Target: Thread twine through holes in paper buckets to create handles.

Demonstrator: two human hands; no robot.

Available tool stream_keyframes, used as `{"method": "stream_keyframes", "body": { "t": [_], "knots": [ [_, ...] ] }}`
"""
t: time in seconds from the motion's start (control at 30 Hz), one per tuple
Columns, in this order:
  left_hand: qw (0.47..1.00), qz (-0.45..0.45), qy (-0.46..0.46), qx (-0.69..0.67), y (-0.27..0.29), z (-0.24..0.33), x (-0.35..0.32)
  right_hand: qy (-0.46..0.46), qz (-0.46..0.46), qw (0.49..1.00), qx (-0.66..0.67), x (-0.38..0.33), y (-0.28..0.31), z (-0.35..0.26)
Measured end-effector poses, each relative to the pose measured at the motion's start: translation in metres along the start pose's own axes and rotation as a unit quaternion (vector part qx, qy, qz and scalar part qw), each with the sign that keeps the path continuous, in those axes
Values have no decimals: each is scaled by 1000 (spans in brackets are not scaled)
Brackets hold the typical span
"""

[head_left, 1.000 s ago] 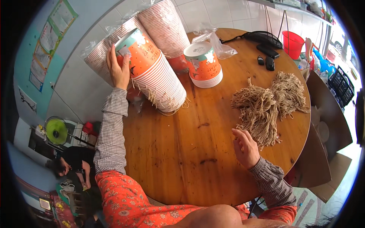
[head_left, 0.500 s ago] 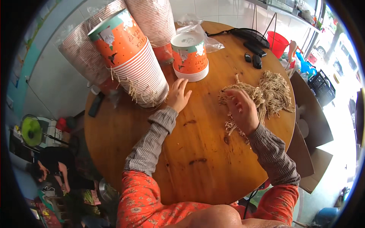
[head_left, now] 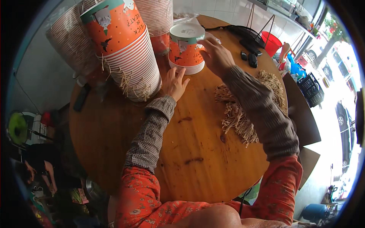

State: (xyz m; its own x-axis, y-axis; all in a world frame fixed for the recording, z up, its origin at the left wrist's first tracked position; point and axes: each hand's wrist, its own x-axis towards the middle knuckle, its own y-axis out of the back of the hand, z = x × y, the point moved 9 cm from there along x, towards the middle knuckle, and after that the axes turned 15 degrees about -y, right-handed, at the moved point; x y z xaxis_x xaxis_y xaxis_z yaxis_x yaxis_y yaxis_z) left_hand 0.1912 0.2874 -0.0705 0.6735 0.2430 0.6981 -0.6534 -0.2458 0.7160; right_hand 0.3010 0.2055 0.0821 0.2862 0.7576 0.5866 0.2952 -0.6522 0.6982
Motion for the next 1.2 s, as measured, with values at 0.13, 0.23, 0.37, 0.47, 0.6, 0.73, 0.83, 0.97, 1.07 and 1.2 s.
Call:
{"method": "stream_keyframes", "body": {
  "t": [0.13, 0.23, 0.37, 0.47, 0.6, 0.73, 0.83, 0.97, 1.07, 1.2],
  "knots": [
    [999, 23, -2, -30, 1, -1, -4, -9, 32, 997, -70, 39, -34, -6],
    [999, 8, 12, -43, 0, 0, -2, -39, -39, 991, -123, 61, -56, 4],
    [999, -22, 25, -33, -3, -6, -4, -31, -33, 990, -131, 69, -62, 3],
    [1000, -11, -13, -12, 4, 0, 3, -22, -22, 990, -135, 74, -63, 1],
    [1000, -14, -22, -10, 4, 1, 5, 8, -10, 991, -135, 81, -65, -17],
    [999, 4, -30, -19, 10, 4, 7, 2, 1, 992, -129, 84, -65, -20],
    [999, 1, -39, -26, 11, 10, 9, -12, -7, 990, -144, 83, -62, -17],
    [996, -70, -48, -33, -1, 26, 8, -71, 20, 990, -119, 71, -62, -36],
    [997, -71, -27, -20, -6, 26, 7, -63, 26, 989, -129, 83, -56, -47],
    [998, -61, 6, -17, -4, 8, -3, -28, 42, 995, -91, 100, -16, -69]
  ]
}}
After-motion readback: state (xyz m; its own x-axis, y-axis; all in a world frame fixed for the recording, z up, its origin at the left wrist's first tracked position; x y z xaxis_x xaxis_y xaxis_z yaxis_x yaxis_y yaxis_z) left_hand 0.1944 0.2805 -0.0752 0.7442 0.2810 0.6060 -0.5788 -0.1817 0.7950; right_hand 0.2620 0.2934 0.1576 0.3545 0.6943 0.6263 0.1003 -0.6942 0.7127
